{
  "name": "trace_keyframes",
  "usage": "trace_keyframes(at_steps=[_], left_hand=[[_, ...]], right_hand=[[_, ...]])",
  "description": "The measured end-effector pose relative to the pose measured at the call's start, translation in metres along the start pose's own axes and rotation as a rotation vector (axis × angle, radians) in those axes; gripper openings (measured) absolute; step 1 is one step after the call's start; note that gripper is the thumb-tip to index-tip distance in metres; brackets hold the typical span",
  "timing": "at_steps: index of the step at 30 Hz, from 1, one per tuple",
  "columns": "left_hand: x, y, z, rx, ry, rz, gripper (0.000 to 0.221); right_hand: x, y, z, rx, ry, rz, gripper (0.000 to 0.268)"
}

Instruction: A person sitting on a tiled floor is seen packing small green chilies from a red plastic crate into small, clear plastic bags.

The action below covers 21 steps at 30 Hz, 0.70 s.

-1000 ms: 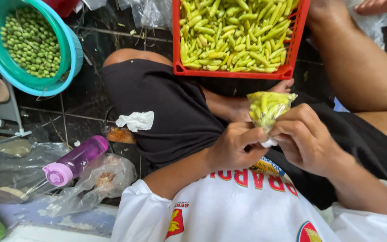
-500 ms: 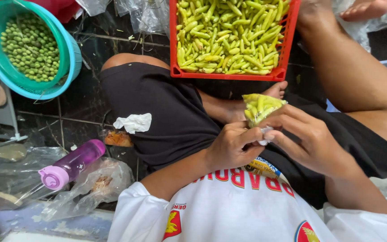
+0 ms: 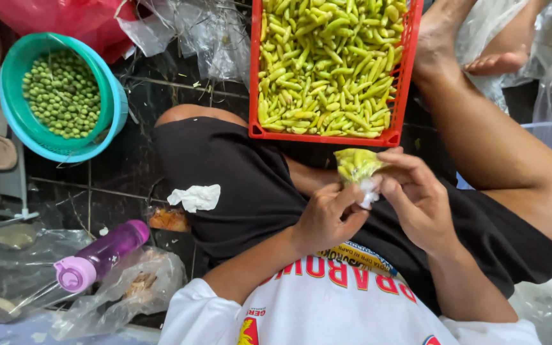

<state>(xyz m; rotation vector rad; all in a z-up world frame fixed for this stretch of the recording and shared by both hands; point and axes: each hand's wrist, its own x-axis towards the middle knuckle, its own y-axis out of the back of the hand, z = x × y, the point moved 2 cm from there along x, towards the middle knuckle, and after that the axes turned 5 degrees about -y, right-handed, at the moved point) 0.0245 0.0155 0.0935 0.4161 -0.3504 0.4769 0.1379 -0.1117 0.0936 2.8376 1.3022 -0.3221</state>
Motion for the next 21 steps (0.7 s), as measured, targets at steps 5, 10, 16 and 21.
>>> trace_keyframes(at_steps=[5, 10, 16, 21], left_hand=[[-0.007, -0.002, -0.013, -0.057, 0.096, 0.036, 0.012], [-0.001, 0.001, -0.016, -0.097, 0.14, 0.014, 0.013], [0.002, 0.006, -0.018, -0.097, 0.158, 0.02, 0.014], [-0.002, 0.005, -0.028, -0.015, 0.181, 0.017, 0.023]], right_hand=[[-0.006, 0.013, 0.016, -0.04, 0.064, -0.105, 0.038], [0.002, 0.008, 0.017, -0.081, 0.038, -0.032, 0.031], [0.015, 0.016, 0.044, 0.115, -0.132, 0.005, 0.027], [0.021, 0.034, 0.092, 0.306, -0.247, 0.057, 0.017]])
